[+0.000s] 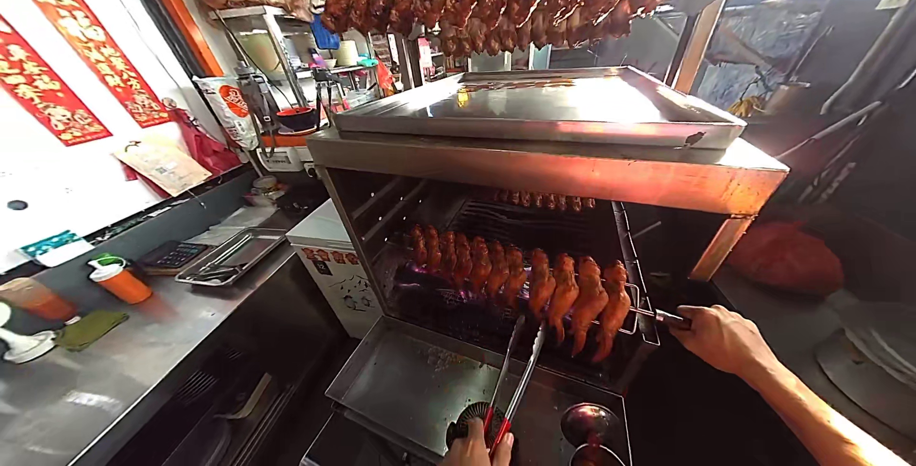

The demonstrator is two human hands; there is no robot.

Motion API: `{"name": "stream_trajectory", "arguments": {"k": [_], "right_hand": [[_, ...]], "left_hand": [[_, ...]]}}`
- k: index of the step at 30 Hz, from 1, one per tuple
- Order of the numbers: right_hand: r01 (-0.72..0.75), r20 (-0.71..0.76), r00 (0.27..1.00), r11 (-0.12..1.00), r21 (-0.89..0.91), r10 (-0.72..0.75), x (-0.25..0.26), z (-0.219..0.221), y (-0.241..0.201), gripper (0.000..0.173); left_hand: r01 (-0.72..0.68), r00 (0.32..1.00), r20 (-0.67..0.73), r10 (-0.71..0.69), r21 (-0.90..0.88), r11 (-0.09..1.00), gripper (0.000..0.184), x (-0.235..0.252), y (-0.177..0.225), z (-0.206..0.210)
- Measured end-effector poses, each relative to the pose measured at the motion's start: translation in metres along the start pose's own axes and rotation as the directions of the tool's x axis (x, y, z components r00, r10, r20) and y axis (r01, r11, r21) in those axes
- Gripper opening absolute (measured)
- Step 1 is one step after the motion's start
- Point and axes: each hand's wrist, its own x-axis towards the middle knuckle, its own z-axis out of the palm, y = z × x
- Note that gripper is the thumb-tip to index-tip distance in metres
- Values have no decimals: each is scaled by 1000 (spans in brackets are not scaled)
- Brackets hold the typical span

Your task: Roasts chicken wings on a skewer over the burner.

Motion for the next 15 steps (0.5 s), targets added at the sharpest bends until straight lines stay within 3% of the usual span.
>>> {"name": "stream_trajectory", "arguments": {"k": [8, 15], "right_hand": [[-2, -18, 1000, 1000, -23, 2, 8, 6, 8, 31], [-16, -3, 1000, 1000, -17, 16, 6, 3, 4, 32]], "left_hand": [[80, 997, 2, -80, -28, 996, 64, 23, 17, -5], [69, 998, -3, -69, -20, 997, 66, 15, 21, -4]]}}
